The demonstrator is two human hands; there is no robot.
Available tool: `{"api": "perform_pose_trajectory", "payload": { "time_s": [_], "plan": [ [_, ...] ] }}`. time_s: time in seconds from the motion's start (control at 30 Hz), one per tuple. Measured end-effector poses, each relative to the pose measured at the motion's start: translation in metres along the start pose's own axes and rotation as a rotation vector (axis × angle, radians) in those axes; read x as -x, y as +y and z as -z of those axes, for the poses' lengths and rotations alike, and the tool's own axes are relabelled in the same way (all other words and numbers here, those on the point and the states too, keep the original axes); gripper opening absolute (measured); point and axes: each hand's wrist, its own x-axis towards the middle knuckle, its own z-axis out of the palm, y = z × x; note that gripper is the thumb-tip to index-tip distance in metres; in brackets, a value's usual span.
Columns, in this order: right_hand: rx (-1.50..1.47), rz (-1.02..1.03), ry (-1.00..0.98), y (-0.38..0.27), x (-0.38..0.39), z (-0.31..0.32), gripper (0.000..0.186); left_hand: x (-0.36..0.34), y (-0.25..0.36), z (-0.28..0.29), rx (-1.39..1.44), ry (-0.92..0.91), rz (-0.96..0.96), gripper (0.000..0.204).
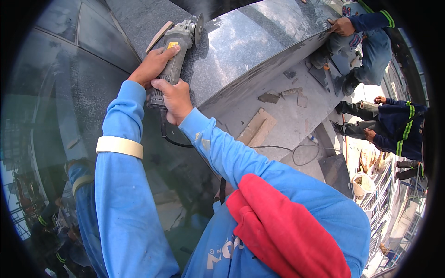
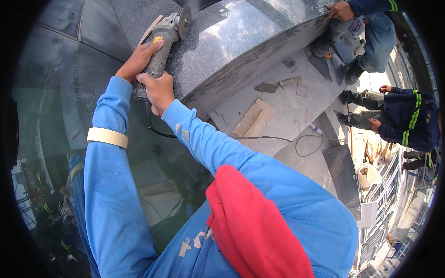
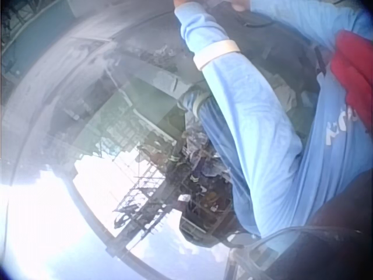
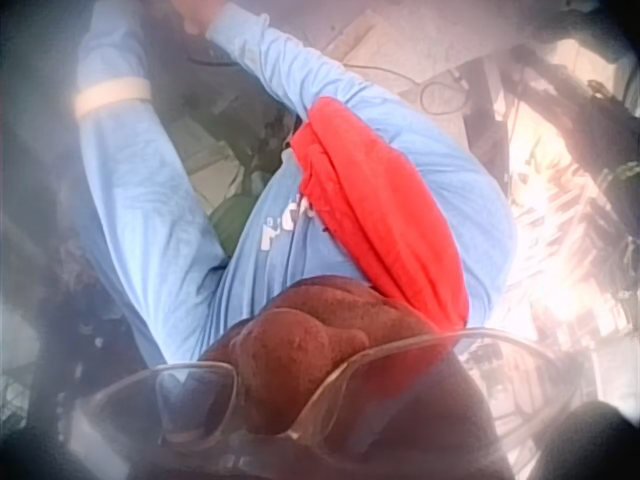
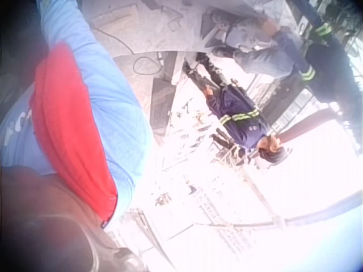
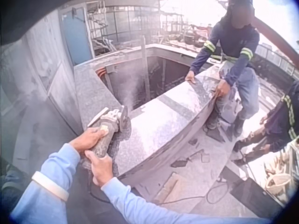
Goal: The person uses an angle grinder to cut a large stone slab on a rooftop construction site. They guide the grinder along a marked line, then lift and reposition the cut slab with assistance from another worker.
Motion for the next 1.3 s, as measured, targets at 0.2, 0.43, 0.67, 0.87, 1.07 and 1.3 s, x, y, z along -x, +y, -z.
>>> {"api": "perform_pose_trajectory", "payload": {
  "time_s": [0.2, 0.43, 0.67, 0.87, 1.07, 1.3],
  "plan": [
    [0.031, -0.008, -0.015, 0.0, -0.006, 0.004, 0.025, -0.004, 0.003, -0.001, -0.043, 0.005, 0.016, 0.056],
    [0.021, 0.028, -0.005, 0.002, -0.001, 0.0, 0.024, 0.004, 0.005, -0.002, -0.042, 0.029, 0.01, 0.056],
    [0.037, 0.052, 0.011, 0.006, 0.01, -0.005, 0.024, 0.013, 0.003, 0.002, -0.044, 0.032, 0.007, 0.055],
    [0.027, 0.043, -0.005, 0.005, 0.005, -0.001, 0.025, 0.009, 0.003, 0.0, -0.042, 0.027, 0.0, 0.054],
    [0.043, 0.048, 0.006, 0.005, 0.001, 0.002, 0.025, 0.005, 0.0, -0.001, -0.06, 0.037, -0.013, 0.054],
    [-0.007, 0.015, 0.017, -0.001, -0.002, 0.001, 0.025, -0.004, 0.0, -0.003, -0.018, 0.004, -0.01, 0.058]
  ]
}}
